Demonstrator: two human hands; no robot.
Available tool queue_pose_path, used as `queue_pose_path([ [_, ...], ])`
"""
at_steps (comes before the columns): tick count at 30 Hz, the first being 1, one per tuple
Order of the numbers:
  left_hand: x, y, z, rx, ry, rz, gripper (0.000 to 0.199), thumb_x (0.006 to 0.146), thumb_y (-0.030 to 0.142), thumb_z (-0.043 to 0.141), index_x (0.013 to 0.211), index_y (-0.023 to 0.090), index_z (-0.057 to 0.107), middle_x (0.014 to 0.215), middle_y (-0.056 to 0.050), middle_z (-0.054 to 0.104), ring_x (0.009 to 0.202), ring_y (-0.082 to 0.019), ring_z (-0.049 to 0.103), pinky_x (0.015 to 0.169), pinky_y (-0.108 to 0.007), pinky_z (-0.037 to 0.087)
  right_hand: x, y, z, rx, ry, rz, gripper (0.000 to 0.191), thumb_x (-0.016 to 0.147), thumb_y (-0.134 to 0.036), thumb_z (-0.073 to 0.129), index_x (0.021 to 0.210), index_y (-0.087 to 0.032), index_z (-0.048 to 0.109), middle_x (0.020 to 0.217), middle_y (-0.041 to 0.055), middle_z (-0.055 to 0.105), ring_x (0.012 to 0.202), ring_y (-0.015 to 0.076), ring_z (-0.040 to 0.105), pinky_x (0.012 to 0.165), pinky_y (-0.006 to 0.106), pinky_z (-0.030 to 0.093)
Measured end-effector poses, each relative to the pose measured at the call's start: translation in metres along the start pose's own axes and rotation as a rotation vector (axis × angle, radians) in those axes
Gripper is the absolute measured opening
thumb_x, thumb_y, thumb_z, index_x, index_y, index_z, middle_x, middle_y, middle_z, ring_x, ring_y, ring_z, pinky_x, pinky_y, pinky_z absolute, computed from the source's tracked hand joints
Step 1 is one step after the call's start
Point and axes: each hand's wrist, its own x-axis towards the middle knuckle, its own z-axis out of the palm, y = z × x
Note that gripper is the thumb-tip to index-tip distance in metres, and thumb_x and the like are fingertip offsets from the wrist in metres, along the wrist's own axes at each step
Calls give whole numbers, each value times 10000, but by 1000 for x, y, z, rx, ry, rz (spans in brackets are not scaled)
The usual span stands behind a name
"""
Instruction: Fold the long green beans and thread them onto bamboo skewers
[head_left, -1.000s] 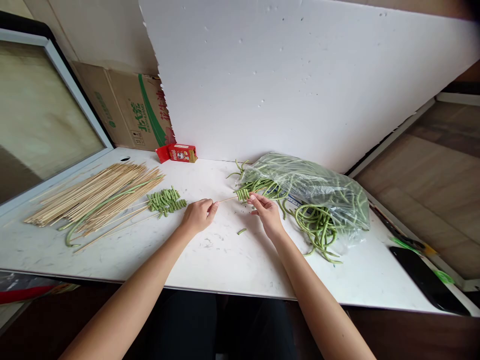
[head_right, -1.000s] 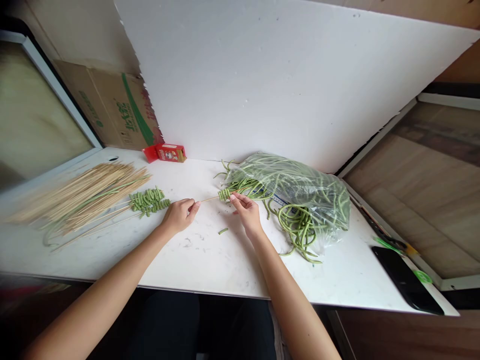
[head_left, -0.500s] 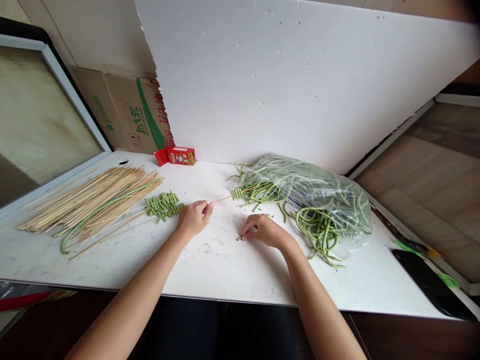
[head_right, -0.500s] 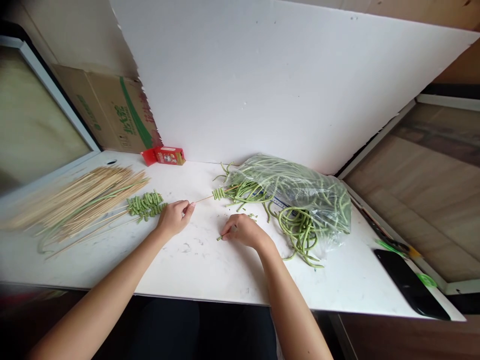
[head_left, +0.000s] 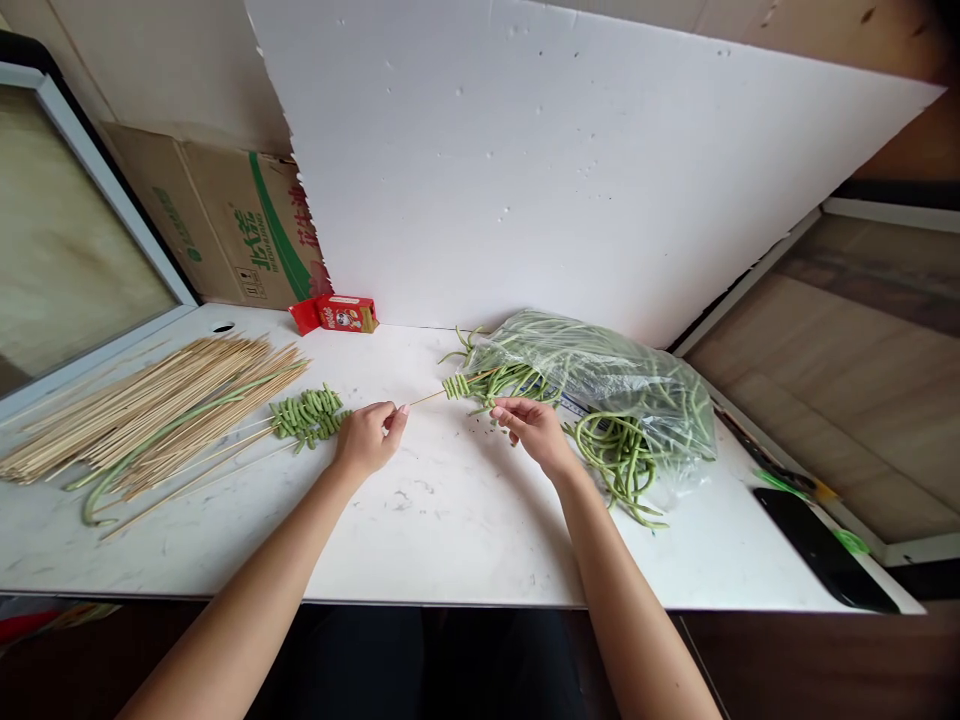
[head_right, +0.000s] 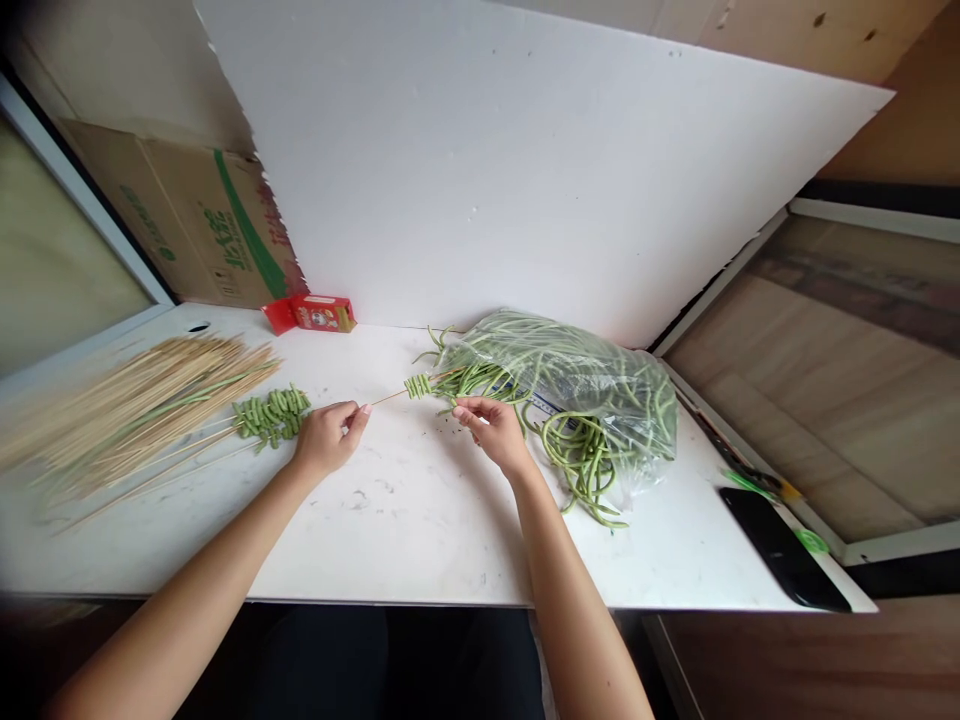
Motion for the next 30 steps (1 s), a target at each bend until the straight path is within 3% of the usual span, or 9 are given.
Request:
queue_pose_path([
  [9, -1, 0, -3, -21, -3, 27, 450, 1031, 464, 506, 659, 214, 479, 644, -13, 604, 613, -155, 510, 638, -297, 302, 2, -2, -9, 366, 78, 73, 401, 810, -587, 854, 1039, -259, 822, 1086, 61, 784, 892, 179, 670, 611, 247, 461],
  [16, -1, 0, -3, -22, -7, 50, 461, 1011, 460, 529, 631, 211, 445, 607, 2, 548, 589, -145, 480, 620, -301, 286, 4, 2, -10, 346, 104, 61, 431, 792, -618, 845, 1050, -275, 810, 1111, 53, 789, 987, 209, 699, 633, 259, 488],
  [30, -2, -2, 0, 2, -24, 31, 478, 1000, 480, 526, 614, 215, 429, 602, -8, 572, 590, -155, 500, 614, -309, 285, 4, 0, -5, 337, 82, 90, 440, 796, -635, 819, 1022, -258, 804, 1074, 53, 777, 948, 197, 686, 629, 257, 481],
])
